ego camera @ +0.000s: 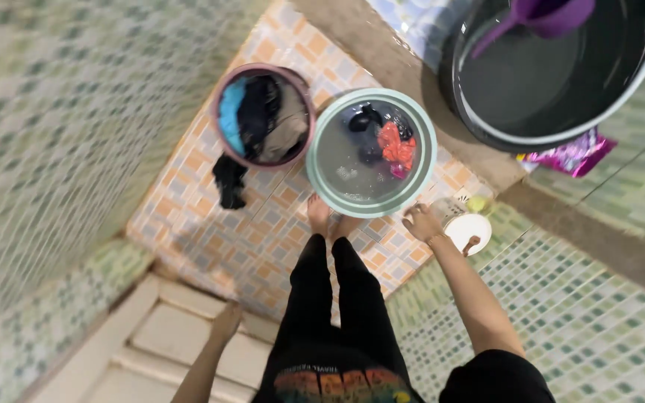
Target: Hand washing and rinsing several pieces of clothing in plastic basins on the floor.
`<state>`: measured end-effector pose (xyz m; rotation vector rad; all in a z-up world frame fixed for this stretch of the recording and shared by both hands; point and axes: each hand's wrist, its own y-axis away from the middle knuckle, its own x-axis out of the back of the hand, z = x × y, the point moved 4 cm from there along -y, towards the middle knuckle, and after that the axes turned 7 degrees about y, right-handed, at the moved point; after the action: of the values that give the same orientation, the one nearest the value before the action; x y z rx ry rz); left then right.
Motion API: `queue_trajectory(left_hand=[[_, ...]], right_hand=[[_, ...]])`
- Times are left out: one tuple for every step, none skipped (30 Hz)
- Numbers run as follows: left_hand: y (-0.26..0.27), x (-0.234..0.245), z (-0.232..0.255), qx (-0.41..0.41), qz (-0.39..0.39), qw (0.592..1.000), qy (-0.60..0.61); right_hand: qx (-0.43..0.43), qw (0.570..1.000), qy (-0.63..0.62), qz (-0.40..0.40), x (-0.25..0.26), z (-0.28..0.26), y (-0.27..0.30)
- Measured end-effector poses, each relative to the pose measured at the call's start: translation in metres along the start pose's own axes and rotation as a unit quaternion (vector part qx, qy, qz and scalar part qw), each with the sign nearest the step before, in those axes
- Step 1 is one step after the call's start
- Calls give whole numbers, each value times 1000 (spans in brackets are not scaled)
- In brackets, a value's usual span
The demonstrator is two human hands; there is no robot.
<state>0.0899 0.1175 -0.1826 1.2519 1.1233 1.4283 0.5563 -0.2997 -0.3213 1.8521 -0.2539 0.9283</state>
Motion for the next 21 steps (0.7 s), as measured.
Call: queue_trajectory(left_hand=[[-32, 15, 35, -122, 138, 971, -155], [-66, 10, 67, -122, 131, 970, -166], [-99, 3, 105, -208, 119, 959, -151], [-128, -9, 136, -288, 105, 943, -130], [-153, -25, 165, -283, 95, 944, -139], [-175, -45, 203, -381, 80, 903, -180], [-196, -66, 238, -475, 62, 850, -217], [-217, -84, 262, -470, 56, 853, -222], [-236, -104, 287, -502, 38, 828, -248], [-256, -121, 315, -535, 22, 799, -273], [-285, -139, 331, -532, 18, 799, -278], [-315, -158, 347, -529, 48, 775, -342], [-345, -176, 364, -523, 77, 747, -404], [-352, -185, 386, -523, 74, 746, -406], [-355, -194, 409, -552, 107, 702, -437], [-357, -205, 432, -578, 141, 656, -465], [-368, -214, 443, -579, 139, 656, -464], [-378, -222, 455, -594, 133, 634, -478], [-386, -230, 468, -608, 127, 611, -491], [-386, -237, 479, -610, 125, 609, -491], [-390, -243, 488, -555, 94, 637, -526]], right_hand=[[-9, 999, -40, 24, -18, -4, -18], [-20, 998, -48, 20, -31, -2, -37], [-34, 999, -38, 11, -47, 0, -58], [-46, 999, -27, -3, -65, 1, -75], [-54, 998, -34, -12, -74, 3, -93], [-69, 997, -39, 20, -79, 6, -114], [-83, 994, -44, 53, -84, 9, -134], [-87, 994, -48, 45, -93, 14, -149], [-97, 988, -78, 94, -97, 20, -163], [-108, 978, -107, 146, -99, 25, -182], [-111, 977, -112, 143, -102, 29, -195], [-83, 967, -74, 228, -96, 31, -208], [-54, 948, -36, 311, -90, 32, -220], [-58, 948, -37, 310, -91, 37, -232], [-50, 947, 3, 316, -92, 39, -243], [-40, 945, 45, 322, -91, 42, -255], [-42, 945, 46, 321, -103, 47, -267], [-56, 957, 59, 278, -117, 52, -284], [-71, 967, 72, 234, -129, 56, -299], [-74, 967, 72, 234, -172, 78, -322], [-64, 972, 116, 194, -217, 98, -344]])
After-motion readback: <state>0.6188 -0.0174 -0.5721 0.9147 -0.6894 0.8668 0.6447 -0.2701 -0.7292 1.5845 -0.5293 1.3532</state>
